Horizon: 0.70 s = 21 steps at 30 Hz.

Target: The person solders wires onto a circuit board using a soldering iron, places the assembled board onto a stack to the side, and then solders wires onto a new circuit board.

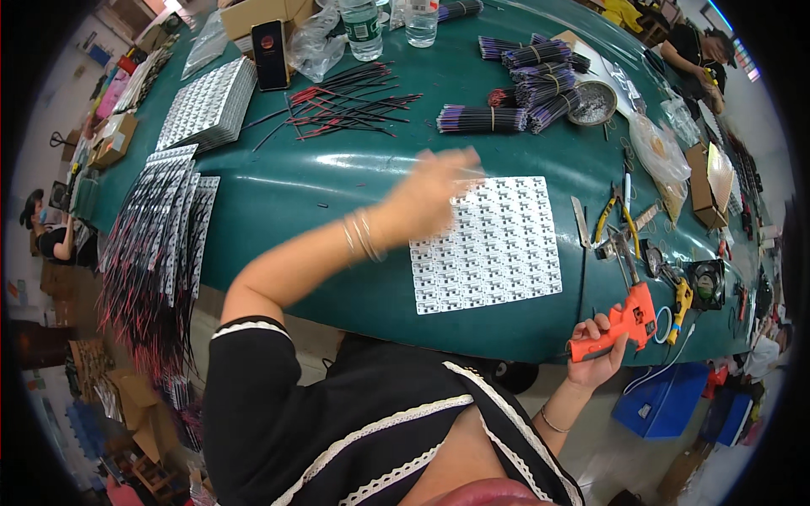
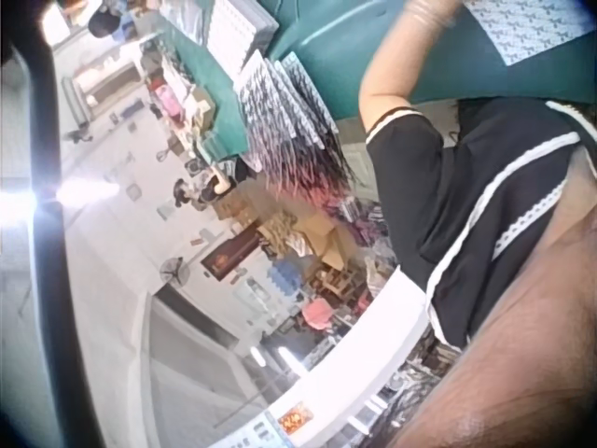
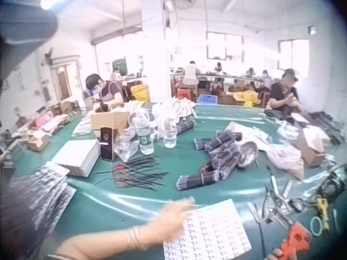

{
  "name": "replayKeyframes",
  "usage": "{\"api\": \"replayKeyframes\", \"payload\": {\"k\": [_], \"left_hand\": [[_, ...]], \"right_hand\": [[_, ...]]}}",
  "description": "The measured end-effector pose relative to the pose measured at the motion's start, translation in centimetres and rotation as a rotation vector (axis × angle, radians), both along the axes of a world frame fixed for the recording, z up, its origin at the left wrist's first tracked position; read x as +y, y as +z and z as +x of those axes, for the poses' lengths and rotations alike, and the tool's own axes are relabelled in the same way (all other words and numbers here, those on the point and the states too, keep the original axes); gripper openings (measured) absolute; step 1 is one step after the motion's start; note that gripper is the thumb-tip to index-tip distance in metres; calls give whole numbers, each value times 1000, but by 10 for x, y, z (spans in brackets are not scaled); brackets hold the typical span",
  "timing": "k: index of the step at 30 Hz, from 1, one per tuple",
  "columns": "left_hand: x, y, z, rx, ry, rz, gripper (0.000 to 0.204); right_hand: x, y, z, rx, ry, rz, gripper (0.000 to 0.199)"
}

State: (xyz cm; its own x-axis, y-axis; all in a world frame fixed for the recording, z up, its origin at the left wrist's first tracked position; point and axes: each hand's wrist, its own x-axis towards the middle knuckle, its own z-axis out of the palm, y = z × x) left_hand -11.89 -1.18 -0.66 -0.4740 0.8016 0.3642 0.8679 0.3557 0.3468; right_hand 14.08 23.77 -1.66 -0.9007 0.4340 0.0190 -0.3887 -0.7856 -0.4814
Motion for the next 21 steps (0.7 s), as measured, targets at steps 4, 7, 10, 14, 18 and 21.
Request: {"api": "replayKeyframes", "payload": {"k": [4,7,10,14,18,21], "left_hand": [[-60,3,-115,197,407,-450,89],[-88,-13,-158,-9,500,-630,92],[-77,-11,-159,-144,504,-638,73],[-82,-22,-161,-113,389,-505,39],[-99,-39,-155,-14,360,-291,27],[-100,-23,-144,-120,424,-131,23]], "right_hand": [[-2,1,4,16,-8,-10,44],[-5,0,-1,23,14,-30,44],[-8,0,-5,10,15,-32,44],[-9,1,-11,26,45,-47,44],[-16,3,-20,42,99,-56,45],[-19,5,-25,52,141,-60,46]]}}
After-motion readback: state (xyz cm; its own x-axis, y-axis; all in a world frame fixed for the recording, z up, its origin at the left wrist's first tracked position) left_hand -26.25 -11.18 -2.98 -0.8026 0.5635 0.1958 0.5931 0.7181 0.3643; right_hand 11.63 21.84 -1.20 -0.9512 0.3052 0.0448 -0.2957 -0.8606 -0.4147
